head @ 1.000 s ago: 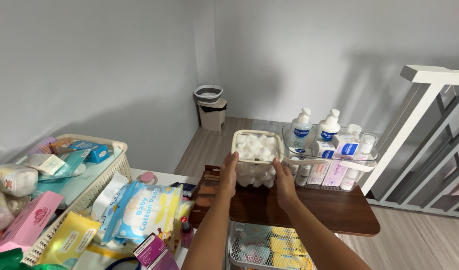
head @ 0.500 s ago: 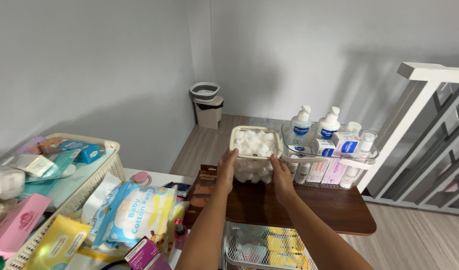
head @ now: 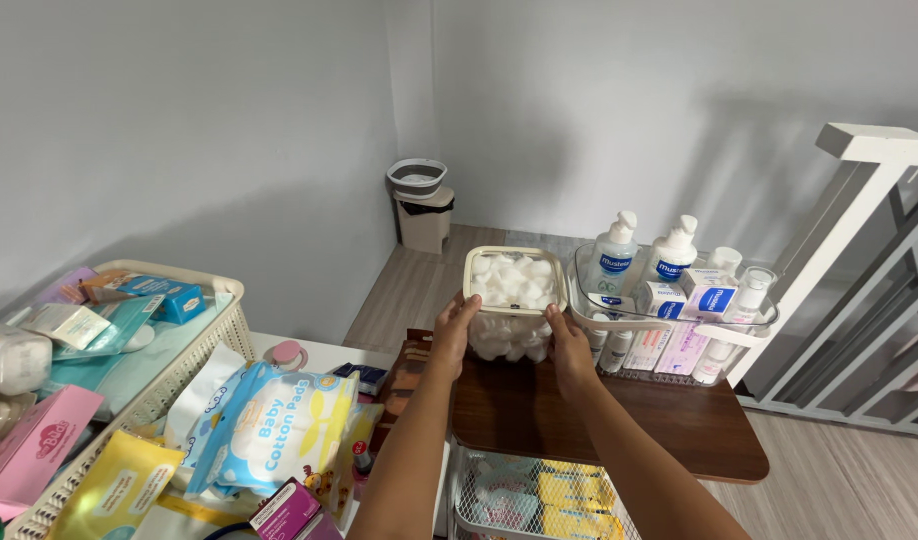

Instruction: The person organizes baby supplies by first securing a lid on a container filled with cotton balls and moving it to a wooden shelf. They then open several small pink boxes of cotton pads and transfer the contents into a clear glass container on a white table.

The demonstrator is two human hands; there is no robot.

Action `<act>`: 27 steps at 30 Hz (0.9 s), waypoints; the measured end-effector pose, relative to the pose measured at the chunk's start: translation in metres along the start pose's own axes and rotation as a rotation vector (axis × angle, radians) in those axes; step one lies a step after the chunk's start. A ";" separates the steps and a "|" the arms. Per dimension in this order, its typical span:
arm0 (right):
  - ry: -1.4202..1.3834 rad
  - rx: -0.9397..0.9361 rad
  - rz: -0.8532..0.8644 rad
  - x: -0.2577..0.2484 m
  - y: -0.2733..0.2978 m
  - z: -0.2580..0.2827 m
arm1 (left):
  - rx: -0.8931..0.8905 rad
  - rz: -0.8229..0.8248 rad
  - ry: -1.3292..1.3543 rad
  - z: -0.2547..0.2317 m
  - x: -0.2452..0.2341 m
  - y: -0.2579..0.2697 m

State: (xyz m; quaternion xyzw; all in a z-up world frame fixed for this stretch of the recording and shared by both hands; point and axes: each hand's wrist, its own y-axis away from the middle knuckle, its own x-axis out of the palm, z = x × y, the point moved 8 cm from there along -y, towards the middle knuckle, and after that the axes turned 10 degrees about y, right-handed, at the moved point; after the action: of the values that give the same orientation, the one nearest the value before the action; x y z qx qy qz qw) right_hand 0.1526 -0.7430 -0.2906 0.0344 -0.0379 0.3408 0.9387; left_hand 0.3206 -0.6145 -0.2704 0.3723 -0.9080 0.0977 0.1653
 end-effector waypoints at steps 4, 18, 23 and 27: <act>0.018 -0.002 -0.004 -0.003 0.000 -0.003 | 0.000 0.001 -0.047 0.006 0.003 -0.001; -0.069 -0.037 0.018 -0.003 -0.021 -0.022 | -0.053 -0.028 0.016 0.003 0.011 -0.002; -0.055 0.032 -0.005 -0.005 -0.023 -0.027 | -0.051 -0.054 0.035 0.006 0.010 0.001; -0.024 -0.008 -0.026 -0.006 -0.022 -0.024 | -0.017 -0.100 0.035 0.018 0.003 -0.004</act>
State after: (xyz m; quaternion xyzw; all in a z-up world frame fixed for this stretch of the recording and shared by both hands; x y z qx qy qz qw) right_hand 0.1628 -0.7615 -0.3154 0.0350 -0.0500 0.3280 0.9427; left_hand 0.3178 -0.6245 -0.2858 0.4141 -0.8860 0.0880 0.1891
